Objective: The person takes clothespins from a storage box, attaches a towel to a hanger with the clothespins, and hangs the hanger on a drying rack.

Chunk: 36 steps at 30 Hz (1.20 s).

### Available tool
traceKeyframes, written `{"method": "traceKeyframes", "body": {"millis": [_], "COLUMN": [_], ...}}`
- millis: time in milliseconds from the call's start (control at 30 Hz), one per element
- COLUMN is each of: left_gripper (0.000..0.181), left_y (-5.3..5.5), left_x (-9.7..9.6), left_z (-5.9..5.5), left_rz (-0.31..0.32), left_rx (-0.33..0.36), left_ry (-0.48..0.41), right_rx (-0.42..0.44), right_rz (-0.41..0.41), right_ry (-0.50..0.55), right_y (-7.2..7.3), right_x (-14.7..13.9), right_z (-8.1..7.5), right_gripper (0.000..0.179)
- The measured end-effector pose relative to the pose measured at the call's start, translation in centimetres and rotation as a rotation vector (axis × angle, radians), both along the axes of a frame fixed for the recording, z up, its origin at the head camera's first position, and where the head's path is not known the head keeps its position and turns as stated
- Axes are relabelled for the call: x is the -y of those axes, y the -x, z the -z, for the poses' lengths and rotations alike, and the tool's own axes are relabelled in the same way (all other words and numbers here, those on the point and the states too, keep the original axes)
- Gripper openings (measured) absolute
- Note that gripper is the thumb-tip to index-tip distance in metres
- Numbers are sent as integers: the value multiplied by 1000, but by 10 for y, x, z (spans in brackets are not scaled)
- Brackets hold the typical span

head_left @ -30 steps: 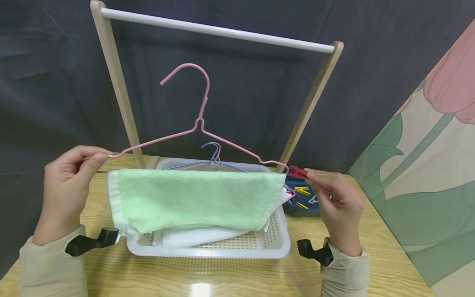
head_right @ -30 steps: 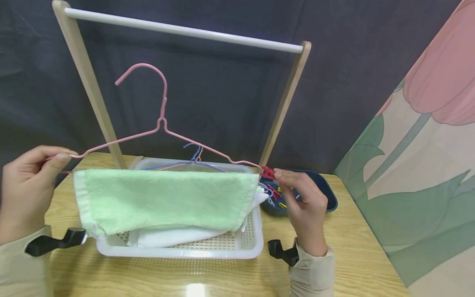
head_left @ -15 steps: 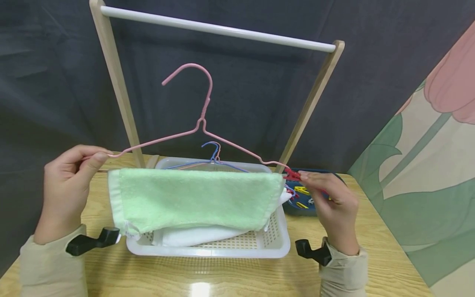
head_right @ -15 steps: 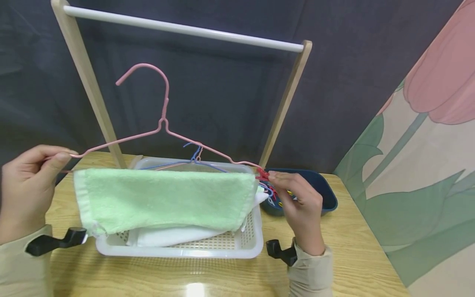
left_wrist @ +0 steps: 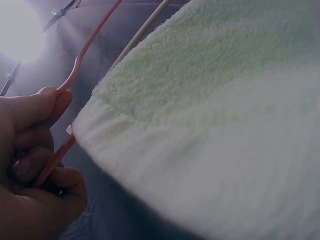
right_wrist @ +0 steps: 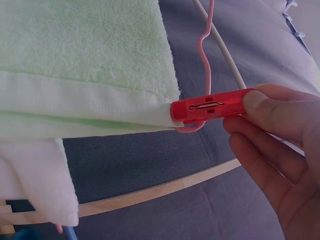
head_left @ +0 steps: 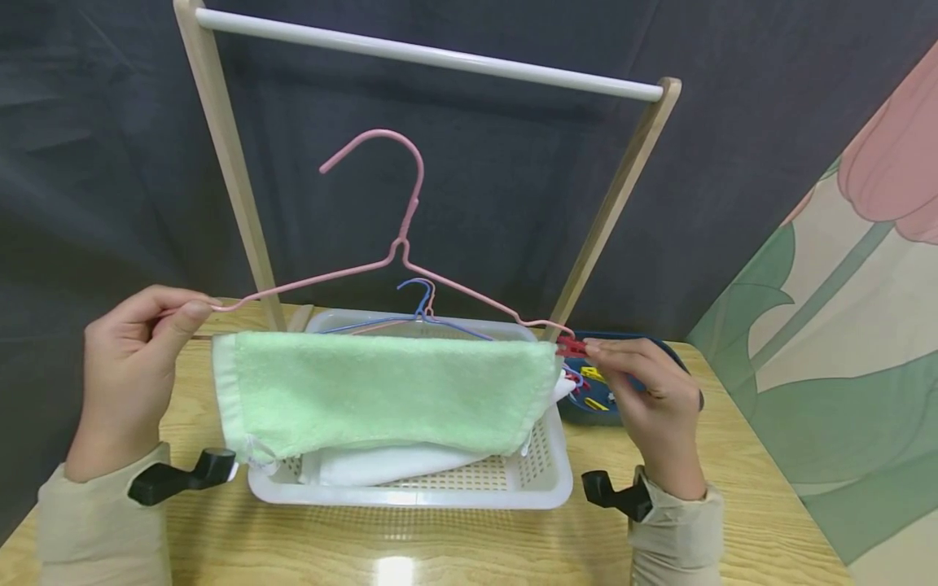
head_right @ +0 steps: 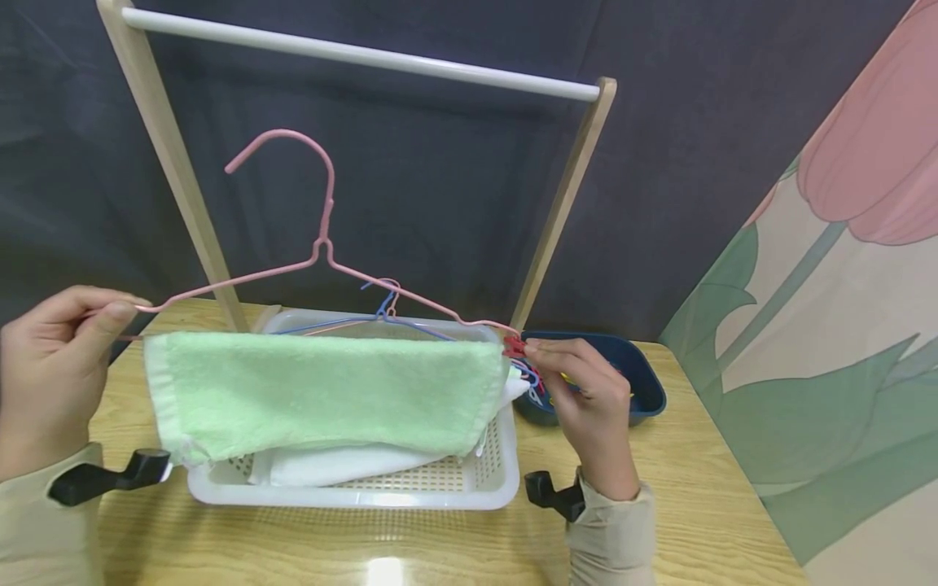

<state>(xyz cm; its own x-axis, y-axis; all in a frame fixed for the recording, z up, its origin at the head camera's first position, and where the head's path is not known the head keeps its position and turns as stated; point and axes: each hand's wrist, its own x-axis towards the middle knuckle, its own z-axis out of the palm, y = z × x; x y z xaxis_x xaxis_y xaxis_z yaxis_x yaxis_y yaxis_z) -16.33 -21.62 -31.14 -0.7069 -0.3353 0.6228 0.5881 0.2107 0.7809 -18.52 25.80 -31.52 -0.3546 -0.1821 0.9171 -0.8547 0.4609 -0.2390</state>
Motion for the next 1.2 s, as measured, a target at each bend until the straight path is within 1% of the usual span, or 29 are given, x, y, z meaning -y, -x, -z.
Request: {"method": "traceKeyframes", "body": {"millis": [67, 133, 200, 300, 367, 533, 667, 800, 967, 1033, 1133, 1167, 1200], "left_gripper": [7, 6, 6, 6, 6, 7, 8, 8, 7, 8, 10, 10, 9], "left_y": [0, 0, 0, 0, 0, 2, 4, 5, 6, 6, 6, 5, 5], "left_x": [0, 0, 0, 0, 0, 0, -2, -4, -6, -6, -6, -6, -6], "left_z": [0, 0, 0, 0, 1, 3, 4, 4, 4, 3, 3, 3, 2], "left_rz": [-2, 16, 7, 31, 60, 181, 228, 237, 236, 233, 197, 183, 166], "left_rx": [5, -4, 5, -5, -17, -74, -97, -95, -86, -81, -53, -41, -29], "left_ry": [-2, -22, -19, -44, -69, -155, -174, -192, -207, -206, -180, -169, -154], "right_rx": [1, 8, 14, 17, 18, 40, 61, 74, 80, 72, 53, 44, 42], "right_rz": [-5, -5, -6, -12, -22, -32, -5, 29, 72, 91, 103, 103, 102], "right_ry": [-1, -10, -21, -32, -34, -46, -71, -96, -121, -135, -157, -171, -180], "right_y": [1, 1, 2, 3, 4, 5, 4, 4, 3, 3, 5, 5, 5], "right_x": [0, -1, -2, -2, -2, -2, -1, -1, 1, 1, 1, 1, 1], "right_z": [1, 1, 2, 2, 3, 3, 3, 2, 1, 2, 3, 4, 4], "right_gripper": [21, 18, 16, 15, 17, 20, 26, 36, 39, 36, 14, 14, 20]}}
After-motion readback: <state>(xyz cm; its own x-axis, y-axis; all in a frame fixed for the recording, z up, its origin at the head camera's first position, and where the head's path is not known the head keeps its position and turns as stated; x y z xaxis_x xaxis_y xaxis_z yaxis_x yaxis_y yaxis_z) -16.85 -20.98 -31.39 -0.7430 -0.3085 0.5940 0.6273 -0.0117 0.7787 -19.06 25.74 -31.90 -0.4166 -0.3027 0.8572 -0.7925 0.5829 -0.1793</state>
